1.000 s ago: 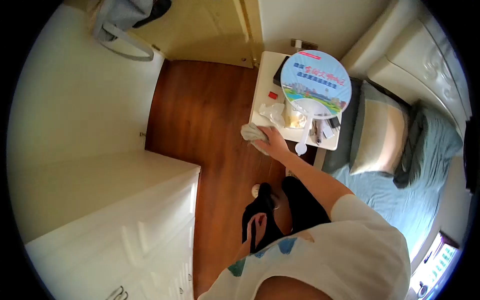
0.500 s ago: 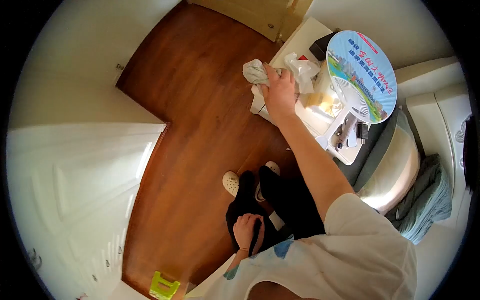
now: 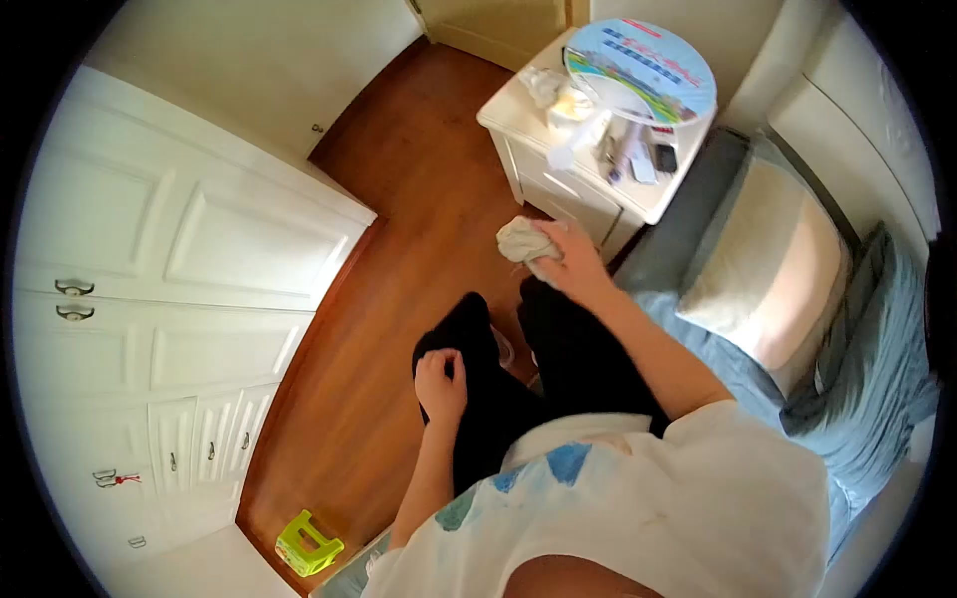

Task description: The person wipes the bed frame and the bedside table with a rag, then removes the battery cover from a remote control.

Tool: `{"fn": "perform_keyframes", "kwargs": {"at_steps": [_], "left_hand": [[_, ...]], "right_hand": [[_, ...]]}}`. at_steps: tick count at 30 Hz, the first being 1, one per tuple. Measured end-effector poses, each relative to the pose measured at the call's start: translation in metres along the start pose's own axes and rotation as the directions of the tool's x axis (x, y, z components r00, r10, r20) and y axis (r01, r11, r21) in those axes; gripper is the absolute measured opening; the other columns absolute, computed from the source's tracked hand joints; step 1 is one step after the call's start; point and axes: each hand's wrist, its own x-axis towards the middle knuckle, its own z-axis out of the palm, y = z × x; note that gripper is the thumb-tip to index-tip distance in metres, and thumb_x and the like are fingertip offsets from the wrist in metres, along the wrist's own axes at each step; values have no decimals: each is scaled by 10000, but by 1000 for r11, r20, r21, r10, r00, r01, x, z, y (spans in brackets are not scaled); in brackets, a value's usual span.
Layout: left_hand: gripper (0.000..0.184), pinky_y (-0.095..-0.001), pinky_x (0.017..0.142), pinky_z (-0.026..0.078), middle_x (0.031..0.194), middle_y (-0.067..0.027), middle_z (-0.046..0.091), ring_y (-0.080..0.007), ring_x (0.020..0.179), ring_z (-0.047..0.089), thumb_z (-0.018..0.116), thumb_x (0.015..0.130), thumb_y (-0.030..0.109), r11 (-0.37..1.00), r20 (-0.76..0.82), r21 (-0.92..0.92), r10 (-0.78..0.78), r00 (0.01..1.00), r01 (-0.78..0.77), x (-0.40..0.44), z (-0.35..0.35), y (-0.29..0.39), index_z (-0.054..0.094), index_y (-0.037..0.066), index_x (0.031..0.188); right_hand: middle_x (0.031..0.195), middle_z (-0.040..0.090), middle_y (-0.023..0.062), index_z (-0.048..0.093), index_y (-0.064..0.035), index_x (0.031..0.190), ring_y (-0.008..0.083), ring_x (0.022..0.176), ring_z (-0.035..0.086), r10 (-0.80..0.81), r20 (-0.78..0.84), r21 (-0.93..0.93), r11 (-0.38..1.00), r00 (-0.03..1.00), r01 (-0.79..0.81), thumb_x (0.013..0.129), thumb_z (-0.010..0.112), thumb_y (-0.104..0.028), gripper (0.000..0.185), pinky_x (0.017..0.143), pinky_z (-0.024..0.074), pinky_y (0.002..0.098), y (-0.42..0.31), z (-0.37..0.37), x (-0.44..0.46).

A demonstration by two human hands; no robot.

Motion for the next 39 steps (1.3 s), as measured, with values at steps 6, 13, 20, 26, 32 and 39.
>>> {"fn": "perform_keyframes", "kwargs": {"at_steps": [6, 13, 20, 26, 32, 39], "left_hand": [[87, -364, 671, 474, 806, -100, 623, -270, 762, 595, 650, 828, 138, 999, 47, -43, -3, 999, 5, 2, 16, 27, 646, 52, 833], [97, -331, 603, 487, 785, -122, 645, -255, 670, 620, 661, 818, 115, 970, 211, -223, -53, 976, 100, 19, 40, 58, 653, 20, 836], [116, -305, 651, 484, 867, -128, 628, -213, 730, 610, 627, 846, 74, 918, 338, -392, 82, 938, 61, 102, 80, 123, 634, 10, 944], [278, -387, 832, 455, 1108, -111, 586, -312, 989, 545, 607, 786, 0, 775, 74, -398, 561, 824, -492, 182, 155, 206, 621, 55, 1059], [314, -396, 897, 401, 1209, -75, 547, -265, 1136, 469, 615, 750, 84, 709, 182, -132, 704, 686, -693, 211, 198, 239, 635, 102, 1063], [309, -406, 901, 400, 1288, -55, 492, -281, 1156, 455, 581, 770, 89, 776, 163, 39, 617, 770, -629, 209, 191, 220, 620, 70, 1076]], "right_hand": [[1128, 554, 160, 564, -115, 1213, 357, 1057, 518, 85, -198, -67, 993, 976, -100, 731, 685, -102, 497, 936, 421, 411, 32, -93, -28], [1156, 530, 159, 587, -179, 1193, 372, 1084, 481, 106, -308, -362, 906, 945, -219, 700, 713, -56, 524, 930, 439, 431, 73, -103, 17], [1110, 553, 155, 638, -132, 1127, 363, 1060, 504, 179, -145, -248, 945, 973, -211, 694, 680, -42, 445, 922, 437, 414, 66, -126, -10], [1082, 590, 147, 634, -82, 1141, 293, 1012, 571, 329, -328, 140, 944, 885, -299, 705, 674, -26, 441, 909, 442, 345, 77, -138, -32], [1076, 603, 108, 617, -16, 1139, 227, 1027, 567, 441, -386, 404, 870, 810, -281, 696, 663, 71, 453, 926, 430, 311, 94, -151, -40], [1150, 544, 143, 629, -106, 1153, 298, 1077, 538, 252, -270, 29, 967, 929, -254, 644, 683, 53, 535, 928, 447, 356, 85, -153, 5]]}}
